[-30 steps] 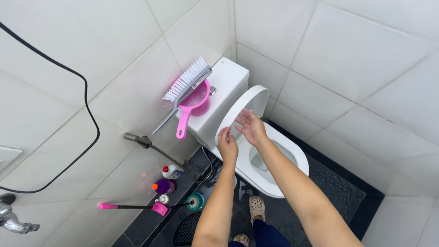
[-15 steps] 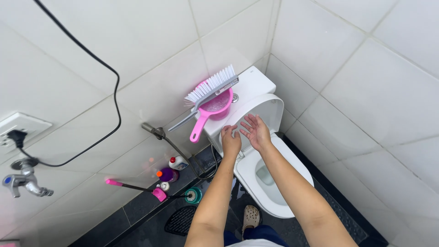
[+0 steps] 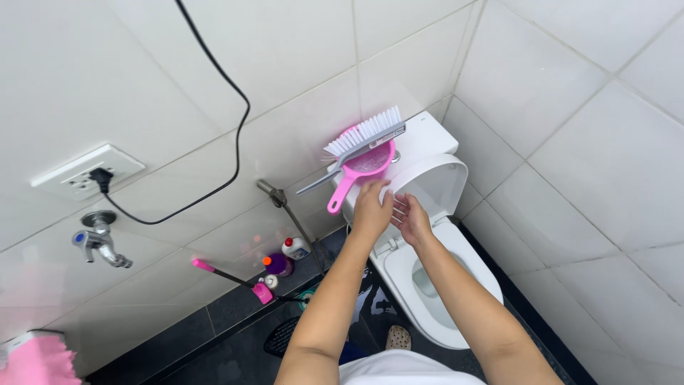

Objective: The person fills a pink plastic scoop with water from a sink and carries it to a toilet. They open the toilet seat and use a long-handled brush to scrub the inside of the bowl, repeatedly dipping the brush into the scoop to apply water. The person then returns to the sink to rinse the brush and scoop.

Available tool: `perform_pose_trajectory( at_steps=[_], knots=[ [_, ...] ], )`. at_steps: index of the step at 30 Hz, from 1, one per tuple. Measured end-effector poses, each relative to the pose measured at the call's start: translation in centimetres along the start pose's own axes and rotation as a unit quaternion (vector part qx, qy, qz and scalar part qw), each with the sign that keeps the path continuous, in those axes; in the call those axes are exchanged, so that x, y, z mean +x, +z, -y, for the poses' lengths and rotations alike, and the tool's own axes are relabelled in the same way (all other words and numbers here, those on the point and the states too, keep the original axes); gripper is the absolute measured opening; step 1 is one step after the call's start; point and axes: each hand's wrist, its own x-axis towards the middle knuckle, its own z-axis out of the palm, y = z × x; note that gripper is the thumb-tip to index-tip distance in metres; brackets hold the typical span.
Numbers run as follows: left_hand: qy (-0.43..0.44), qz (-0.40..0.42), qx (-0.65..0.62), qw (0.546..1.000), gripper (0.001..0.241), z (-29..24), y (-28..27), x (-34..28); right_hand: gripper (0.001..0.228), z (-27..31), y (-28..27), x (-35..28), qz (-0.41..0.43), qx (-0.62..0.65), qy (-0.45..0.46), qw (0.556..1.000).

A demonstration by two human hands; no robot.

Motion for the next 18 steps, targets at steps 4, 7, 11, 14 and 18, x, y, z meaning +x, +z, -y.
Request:
perform_pose_trajectory(
  at_steps=[4,7,11,14,18],
  knots=[
    [0.07,-0.029,0.045,0.996,0.029,0.9,-4.5,3.2,0.041,-1.3,3.5,-0.6,0.022,-0.016,-0.003,1.0],
    [0.085,-0.034,0.136,0.986,0.03,3.6,-6.9,4.9,0.043,-1.8,8.0,-2.5,0.042,-0.025,0.044,0.998],
    [0.021,0.026,0.247,0.968,0.041,6.9,-9.0,6.5,0.045,-2.5,12.6,-2.4,0.049,-0.012,0.044,0.998],
    [-0.004,0.068,0.249,0.966,0.047,9.1,-10.0,7.5,0.045,-3.8,14.4,-1.0,0.041,0.015,0.023,0.999],
    [-0.048,0.16,0.247,0.955,0.036,11.8,-11.0,8.6,0.04,-4.4,16.2,1.0,-0.033,0.08,0.02,0.996]
  ],
)
